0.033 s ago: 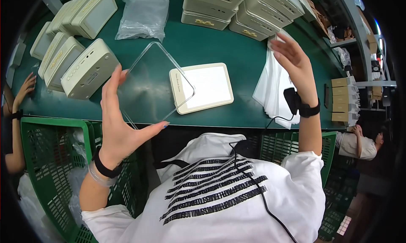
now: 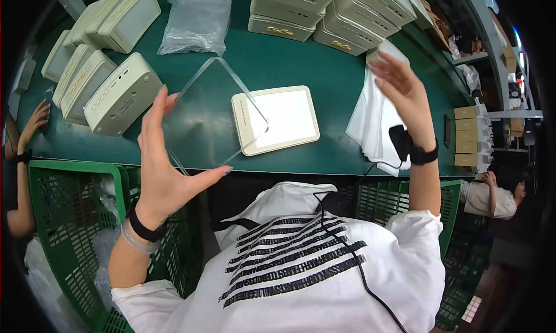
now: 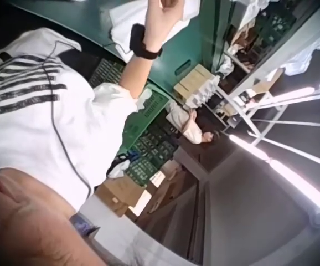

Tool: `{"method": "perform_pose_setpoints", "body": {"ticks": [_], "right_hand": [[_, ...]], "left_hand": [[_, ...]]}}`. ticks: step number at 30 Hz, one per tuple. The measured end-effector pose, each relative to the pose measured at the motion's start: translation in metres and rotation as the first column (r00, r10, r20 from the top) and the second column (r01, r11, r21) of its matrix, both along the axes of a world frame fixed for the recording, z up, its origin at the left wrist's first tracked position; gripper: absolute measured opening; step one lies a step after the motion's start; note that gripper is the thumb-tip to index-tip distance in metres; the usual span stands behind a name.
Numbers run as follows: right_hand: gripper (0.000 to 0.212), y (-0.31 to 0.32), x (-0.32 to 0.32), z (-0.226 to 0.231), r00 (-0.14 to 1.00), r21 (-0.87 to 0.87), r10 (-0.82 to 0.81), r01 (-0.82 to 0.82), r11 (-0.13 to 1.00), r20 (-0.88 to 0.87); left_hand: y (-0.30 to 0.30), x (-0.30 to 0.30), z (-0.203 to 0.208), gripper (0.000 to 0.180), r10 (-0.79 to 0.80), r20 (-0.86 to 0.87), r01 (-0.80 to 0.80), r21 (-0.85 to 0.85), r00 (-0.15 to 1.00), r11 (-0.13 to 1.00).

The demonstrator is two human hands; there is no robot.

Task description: The person removes plastic covers from a bag and fits them onto the screens of speakers by hand. The person then turns the speakers over and stacks them on the table, repeating the process for several units.

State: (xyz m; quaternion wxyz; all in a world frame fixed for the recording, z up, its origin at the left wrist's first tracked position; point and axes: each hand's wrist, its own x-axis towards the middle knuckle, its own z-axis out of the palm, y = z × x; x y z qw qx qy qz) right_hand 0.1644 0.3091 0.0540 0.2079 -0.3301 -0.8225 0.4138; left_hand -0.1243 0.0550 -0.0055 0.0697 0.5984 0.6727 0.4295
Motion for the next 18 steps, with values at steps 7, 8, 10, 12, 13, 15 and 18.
{"method": "perform_pose_setpoints", "body": {"ticks": [7, 8, 10, 12, 13, 15, 18], "right_hand": [[0.099, -0.078, -0.028, -0.007, 0.943, 0.376, 0.330, -0.321, 0.869, 0.042], [0.103, -0.083, -0.037, -0.008, 0.916, 0.435, 0.387, -0.393, 0.810, 0.108], [0.107, -0.093, -0.052, -0.011, 0.883, 0.489, 0.436, -0.462, 0.740, 0.175], [0.108, -0.101, -0.064, -0.017, 0.833, 0.502, 0.477, -0.550, 0.667, 0.280], [0.108, -0.103, -0.067, -0.019, 0.804, 0.505, 0.491, -0.593, 0.627, 0.334], [0.109, -0.096, -0.065, -0.024, 0.823, 0.502, 0.501, -0.563, 0.656, 0.268], [0.111, -0.077, -0.057, -0.033, 0.846, 0.486, 0.516, -0.510, 0.709, 0.135]], "left_hand": [[0.005, 0.009, 0.001, 0.111, -0.123, -0.292, 0.134, 0.018, 0.949, 0.991], [0.004, 0.011, -0.001, 0.111, -0.142, -0.317, 0.154, 0.014, 0.938, 0.988], [0.001, 0.015, -0.006, 0.112, -0.174, -0.364, 0.189, 0.005, 0.915, 0.982], [0.000, 0.016, -0.013, 0.112, -0.192, -0.372, 0.217, 0.027, 0.908, 0.976], [0.001, 0.016, -0.014, 0.113, -0.208, -0.376, 0.246, 0.054, 0.903, 0.968], [0.003, 0.019, -0.012, 0.114, -0.224, -0.381, 0.274, 0.081, 0.897, 0.958], [0.006, 0.026, -0.006, 0.118, -0.137, -0.086, 0.156, 0.292, 0.987, 0.944]]}}
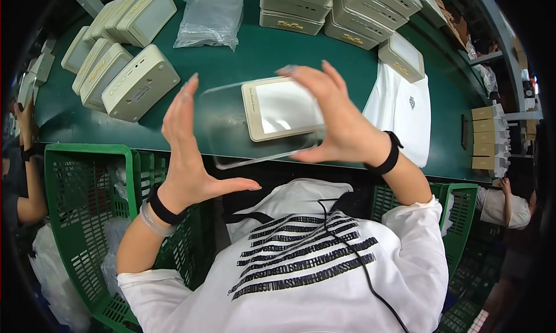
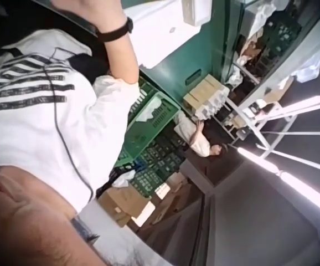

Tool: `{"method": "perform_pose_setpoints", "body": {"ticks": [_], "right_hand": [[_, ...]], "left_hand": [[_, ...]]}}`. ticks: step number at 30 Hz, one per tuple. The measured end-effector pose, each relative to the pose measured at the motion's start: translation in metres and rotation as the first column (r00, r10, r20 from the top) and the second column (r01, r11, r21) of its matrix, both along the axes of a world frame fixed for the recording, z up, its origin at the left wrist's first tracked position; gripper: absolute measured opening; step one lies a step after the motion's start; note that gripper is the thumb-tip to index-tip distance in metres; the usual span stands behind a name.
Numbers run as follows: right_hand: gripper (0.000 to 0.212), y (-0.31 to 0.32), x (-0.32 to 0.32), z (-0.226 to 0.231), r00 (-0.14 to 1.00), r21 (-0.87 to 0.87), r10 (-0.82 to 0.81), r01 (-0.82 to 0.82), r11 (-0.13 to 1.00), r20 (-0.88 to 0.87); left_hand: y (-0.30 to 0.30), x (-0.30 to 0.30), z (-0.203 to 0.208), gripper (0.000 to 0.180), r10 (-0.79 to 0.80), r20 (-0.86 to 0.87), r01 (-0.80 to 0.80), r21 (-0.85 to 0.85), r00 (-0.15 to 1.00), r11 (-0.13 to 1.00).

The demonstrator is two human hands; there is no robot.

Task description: The person removes plastic covers from a bag and fits them onto the screens of speakers by hand. The person then turns the speakers over and stacks them on the table, repeating the process for several units.

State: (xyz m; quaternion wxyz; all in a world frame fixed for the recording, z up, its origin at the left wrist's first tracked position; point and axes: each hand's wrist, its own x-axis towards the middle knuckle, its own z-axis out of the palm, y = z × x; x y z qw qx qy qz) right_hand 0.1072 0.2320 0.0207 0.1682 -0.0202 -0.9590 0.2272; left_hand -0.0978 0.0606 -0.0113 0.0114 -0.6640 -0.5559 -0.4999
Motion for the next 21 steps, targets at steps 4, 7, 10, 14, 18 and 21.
{"method": "perform_pose_setpoints", "body": {"ticks": [4, 7, 10, 14, 18, 21], "right_hand": [[0.115, 0.027, 0.024, -0.019, 0.995, -0.110, -0.084, 0.089, 0.990, 0.052], [0.121, 0.036, 0.032, -0.030, 0.986, -0.237, -0.073, 0.107, 0.966, 0.146], [0.122, 0.045, 0.036, -0.039, 0.987, -0.328, -0.044, 0.093, 0.940, 0.153], [0.124, 0.047, 0.038, -0.040, 0.995, -0.461, 0.005, 0.041, 0.886, 0.098], [0.124, 0.039, 0.034, -0.037, 0.998, -0.514, 0.060, -0.037, 0.857, 0.028], [0.125, 0.035, 0.032, -0.034, 0.998, -0.445, 0.060, -0.042, 0.894, 0.027]], "left_hand": [[-0.003, -0.015, -0.003, 0.124, 0.066, -0.121, -0.083, -0.146, 0.990, 0.986], [-0.003, -0.019, -0.006, 0.126, 0.071, -0.138, -0.101, -0.223, 0.988, 0.970], [-0.002, -0.020, -0.007, 0.117, 0.077, -0.161, -0.120, -0.281, 0.984, 0.952], [-0.003, -0.018, -0.013, 0.085, 0.015, 0.020, -0.005, -0.415, 1.000, 0.910], [-0.004, -0.004, -0.008, 0.051, 0.004, 0.671, 0.398, -0.446, 0.742, 0.802], [-0.003, 0.007, 0.000, 0.035, 0.124, 0.961, 0.582, -0.249, 0.246, 0.774]]}}
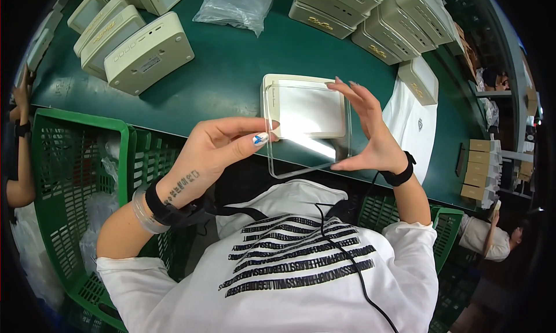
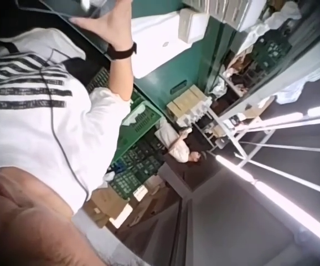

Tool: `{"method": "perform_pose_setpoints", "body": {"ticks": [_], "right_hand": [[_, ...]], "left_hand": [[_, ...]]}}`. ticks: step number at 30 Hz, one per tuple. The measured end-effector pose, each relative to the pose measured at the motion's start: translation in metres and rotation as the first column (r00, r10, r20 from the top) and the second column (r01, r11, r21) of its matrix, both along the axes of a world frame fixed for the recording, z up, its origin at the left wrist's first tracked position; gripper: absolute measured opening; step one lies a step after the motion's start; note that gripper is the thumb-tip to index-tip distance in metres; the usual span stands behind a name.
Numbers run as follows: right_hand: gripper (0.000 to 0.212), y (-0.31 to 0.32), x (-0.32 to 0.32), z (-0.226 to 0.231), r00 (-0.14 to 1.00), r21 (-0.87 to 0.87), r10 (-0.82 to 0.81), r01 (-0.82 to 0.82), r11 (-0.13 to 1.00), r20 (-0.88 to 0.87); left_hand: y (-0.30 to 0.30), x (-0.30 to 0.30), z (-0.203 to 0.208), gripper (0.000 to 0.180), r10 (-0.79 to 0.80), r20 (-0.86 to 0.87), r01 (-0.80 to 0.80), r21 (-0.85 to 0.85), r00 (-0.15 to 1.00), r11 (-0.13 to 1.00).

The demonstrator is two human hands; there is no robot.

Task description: The person removes plastic covers from a bag and fits them onto the screens of speakers by hand. The person then turns the speakers over and stacks them on the table, repeating the process for several units.

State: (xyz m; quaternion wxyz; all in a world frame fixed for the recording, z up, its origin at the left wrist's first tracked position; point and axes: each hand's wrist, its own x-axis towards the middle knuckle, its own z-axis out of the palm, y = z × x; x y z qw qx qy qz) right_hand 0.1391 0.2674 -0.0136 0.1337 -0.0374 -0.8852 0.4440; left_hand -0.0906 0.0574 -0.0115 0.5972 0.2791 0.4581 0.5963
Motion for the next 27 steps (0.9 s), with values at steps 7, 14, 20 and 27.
{"method": "perform_pose_setpoints", "body": {"ticks": [7, 14, 20, 27], "right_hand": [[0.132, -0.014, -0.025, 0.024, 0.968, 0.185, 0.044, 0.002, 0.983, -0.246], [0.122, -0.044, -0.074, 0.042, 0.766, 0.071, 0.089, -0.056, 0.996, -0.636], [0.130, -0.060, -0.087, 0.042, 0.842, 0.216, -0.110, 0.259, 0.941, -0.529], [0.132, -0.083, -0.091, 0.053, 0.781, -0.197, -0.334, 0.270, 0.943, -0.527]], "left_hand": [[-0.007, -0.028, -0.012, 0.028, -0.030, -0.053, 0.022, -0.152, 0.998, 0.988], [-0.001, -0.028, -0.007, 0.031, -0.123, -0.136, 0.093, -0.210, 0.983, 0.973], [-0.008, -0.010, 0.024, 0.035, 0.440, -0.757, -0.087, 0.459, 0.483, 0.884], [-0.037, -0.015, 0.033, 0.033, 0.538, -0.806, 0.060, 0.566, 0.247, 0.822]]}}
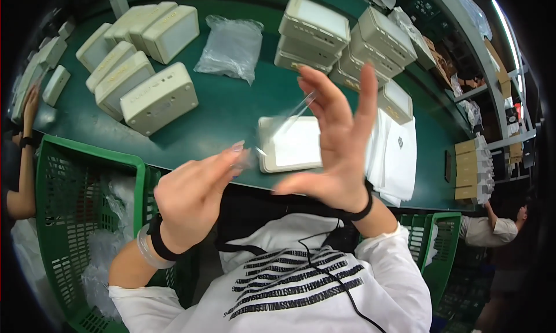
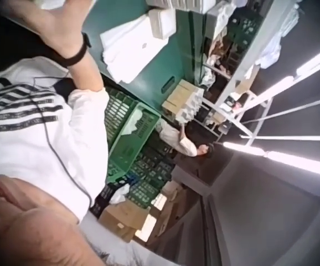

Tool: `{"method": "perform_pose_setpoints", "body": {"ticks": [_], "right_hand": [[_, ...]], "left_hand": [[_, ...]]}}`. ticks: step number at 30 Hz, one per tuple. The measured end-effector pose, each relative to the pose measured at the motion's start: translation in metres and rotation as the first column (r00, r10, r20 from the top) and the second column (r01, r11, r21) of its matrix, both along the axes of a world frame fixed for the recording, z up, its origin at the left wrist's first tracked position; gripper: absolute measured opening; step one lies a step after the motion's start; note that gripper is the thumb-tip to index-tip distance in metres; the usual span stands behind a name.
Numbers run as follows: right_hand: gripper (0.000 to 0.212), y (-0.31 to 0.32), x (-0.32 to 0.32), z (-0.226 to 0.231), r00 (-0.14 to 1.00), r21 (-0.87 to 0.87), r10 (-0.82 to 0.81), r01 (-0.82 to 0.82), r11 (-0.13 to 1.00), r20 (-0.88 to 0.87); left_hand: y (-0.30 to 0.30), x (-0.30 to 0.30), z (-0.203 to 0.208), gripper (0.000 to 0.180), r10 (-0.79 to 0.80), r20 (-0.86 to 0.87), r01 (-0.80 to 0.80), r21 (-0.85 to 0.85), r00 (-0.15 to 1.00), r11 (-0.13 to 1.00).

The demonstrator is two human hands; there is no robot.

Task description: The person removes plastic covers from a bag and fits them onto the screens of speakers by hand. The person then turns the speakers over and stacks them on the table, repeating the process for several units.

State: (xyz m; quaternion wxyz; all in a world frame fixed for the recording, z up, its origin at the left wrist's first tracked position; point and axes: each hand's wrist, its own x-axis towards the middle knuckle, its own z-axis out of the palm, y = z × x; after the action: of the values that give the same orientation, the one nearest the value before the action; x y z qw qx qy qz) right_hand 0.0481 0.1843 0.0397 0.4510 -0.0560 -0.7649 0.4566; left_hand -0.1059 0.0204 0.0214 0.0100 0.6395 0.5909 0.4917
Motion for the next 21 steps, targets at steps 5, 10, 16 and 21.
{"method": "perform_pose_setpoints", "body": {"ticks": [5, 10, 16, 21], "right_hand": [[0.137, 0.017, 0.016, -0.010, 0.876, -0.643, 0.482, -0.376, 0.668, -0.012], [0.128, -0.018, 0.046, -0.039, 0.639, -0.879, 0.759, -0.428, 0.212, -0.128], [0.117, -0.016, 0.077, -0.024, 0.602, -0.884, 0.795, -0.328, 0.332, 0.075], [0.089, 0.056, 0.085, -0.006, 0.745, 0.184, 0.110, -0.300, 0.936, 0.658]], "left_hand": [[0.011, -0.004, 0.002, 0.026, 0.040, 0.921, 0.259, -0.151, 0.389, 0.954], [0.012, 0.019, -0.013, 0.027, 0.056, 0.984, 0.449, -0.129, 0.172, 0.884], [0.013, 0.022, -0.035, 0.033, -0.017, 0.983, 0.566, -0.092, 0.184, 0.820], [0.020, 0.014, -0.037, 0.043, 0.095, 0.777, 0.413, -0.429, 0.622, 0.804]]}}
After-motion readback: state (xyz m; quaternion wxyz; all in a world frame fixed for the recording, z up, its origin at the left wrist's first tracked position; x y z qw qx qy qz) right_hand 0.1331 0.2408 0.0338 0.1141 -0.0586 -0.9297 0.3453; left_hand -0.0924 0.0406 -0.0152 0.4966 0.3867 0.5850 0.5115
